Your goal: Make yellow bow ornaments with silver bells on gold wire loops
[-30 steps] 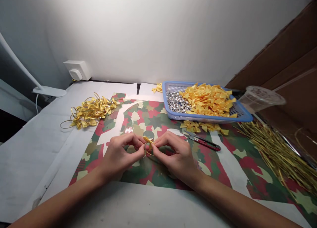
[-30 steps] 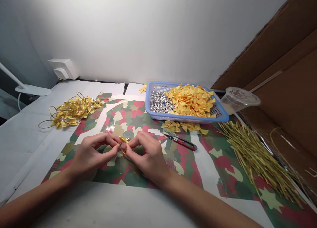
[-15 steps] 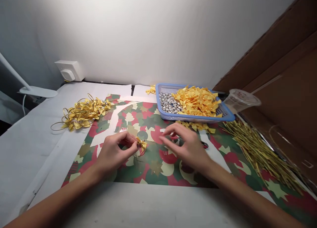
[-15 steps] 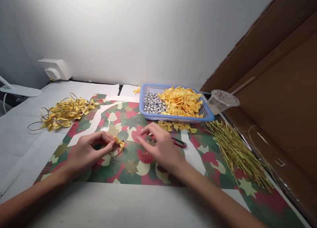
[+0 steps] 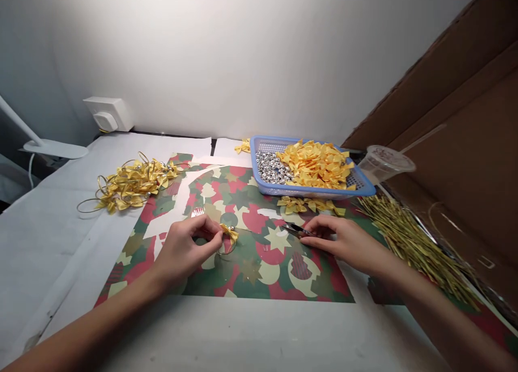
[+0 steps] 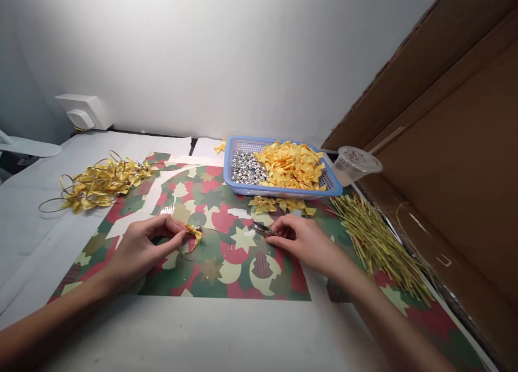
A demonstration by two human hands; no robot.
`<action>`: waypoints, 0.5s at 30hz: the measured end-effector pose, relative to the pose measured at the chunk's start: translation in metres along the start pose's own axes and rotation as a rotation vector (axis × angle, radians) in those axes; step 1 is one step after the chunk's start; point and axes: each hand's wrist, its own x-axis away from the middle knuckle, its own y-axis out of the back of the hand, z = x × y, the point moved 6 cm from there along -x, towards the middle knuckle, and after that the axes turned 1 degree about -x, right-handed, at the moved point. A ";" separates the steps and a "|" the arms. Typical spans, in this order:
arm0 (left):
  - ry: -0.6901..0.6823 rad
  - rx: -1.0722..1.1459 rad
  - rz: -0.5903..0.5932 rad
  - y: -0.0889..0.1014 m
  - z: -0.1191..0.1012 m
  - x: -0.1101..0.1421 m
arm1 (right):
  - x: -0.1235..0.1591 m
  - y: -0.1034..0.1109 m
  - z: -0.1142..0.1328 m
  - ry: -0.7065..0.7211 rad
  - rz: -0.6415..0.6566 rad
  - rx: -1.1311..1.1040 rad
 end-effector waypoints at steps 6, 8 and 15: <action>0.013 0.017 0.005 -0.001 0.002 0.000 | 0.002 0.001 0.024 0.054 -0.098 -0.146; 0.014 0.018 0.005 -0.001 0.003 0.001 | 0.002 -0.009 0.034 0.004 -0.091 -0.332; 0.021 0.024 0.025 -0.003 0.003 0.001 | 0.000 -0.063 0.076 -0.010 0.218 -0.622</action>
